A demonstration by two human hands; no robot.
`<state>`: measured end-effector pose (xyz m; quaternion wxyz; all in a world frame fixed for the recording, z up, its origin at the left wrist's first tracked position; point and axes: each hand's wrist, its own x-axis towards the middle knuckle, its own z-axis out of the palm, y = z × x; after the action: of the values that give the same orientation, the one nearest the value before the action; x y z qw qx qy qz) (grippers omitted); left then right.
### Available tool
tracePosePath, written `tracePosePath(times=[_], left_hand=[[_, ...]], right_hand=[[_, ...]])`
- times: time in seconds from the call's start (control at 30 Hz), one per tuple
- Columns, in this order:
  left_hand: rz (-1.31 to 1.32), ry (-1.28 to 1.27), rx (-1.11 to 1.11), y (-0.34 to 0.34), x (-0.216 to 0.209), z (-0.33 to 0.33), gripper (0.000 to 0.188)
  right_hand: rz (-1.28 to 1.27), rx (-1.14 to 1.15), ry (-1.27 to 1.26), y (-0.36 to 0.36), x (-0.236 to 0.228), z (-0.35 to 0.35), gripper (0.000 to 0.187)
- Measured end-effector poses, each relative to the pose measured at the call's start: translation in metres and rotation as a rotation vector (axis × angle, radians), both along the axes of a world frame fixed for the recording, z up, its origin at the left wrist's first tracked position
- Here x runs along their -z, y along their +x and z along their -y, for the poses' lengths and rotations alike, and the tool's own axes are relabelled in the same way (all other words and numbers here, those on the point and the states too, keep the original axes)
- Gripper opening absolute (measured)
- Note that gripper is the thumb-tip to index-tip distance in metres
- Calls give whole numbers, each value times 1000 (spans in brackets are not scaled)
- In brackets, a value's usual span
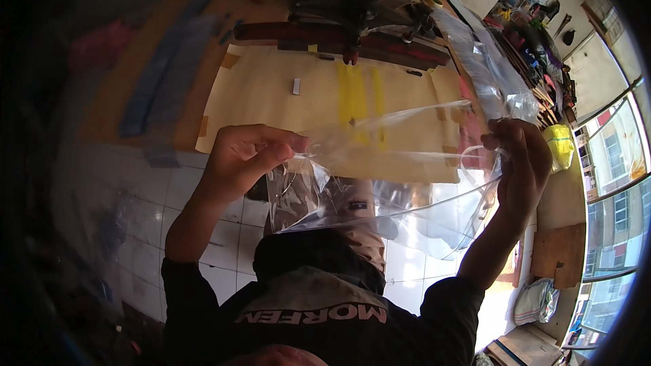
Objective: The person aligns a large plastic sheet on a work surface, then picks up and inspects the edges and corners of the sheet by hand.
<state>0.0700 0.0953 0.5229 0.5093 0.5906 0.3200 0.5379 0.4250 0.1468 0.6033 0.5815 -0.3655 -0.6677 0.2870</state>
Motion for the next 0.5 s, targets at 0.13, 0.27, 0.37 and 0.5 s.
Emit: tracePosePath(times=[0.13, 0.27, 0.37, 0.5], left_hand=[[-47, 103, -64, 0, -12, 5, 13], [-173, 212, -93, -3, -26, 9, 11], [-179, 185, -167, -3, -24, 7, 19], [-146, 92, -265, 3, -21, 4, 29]], right_hand=[[2, 8, -2, 3, 0, 6, 20], [-54, 5, -25, 8, 8, 13, 21], [-64, -15, -5, -3, 12, 14, 41], [-98, 4, -131, -8, 35, 1, 42]])
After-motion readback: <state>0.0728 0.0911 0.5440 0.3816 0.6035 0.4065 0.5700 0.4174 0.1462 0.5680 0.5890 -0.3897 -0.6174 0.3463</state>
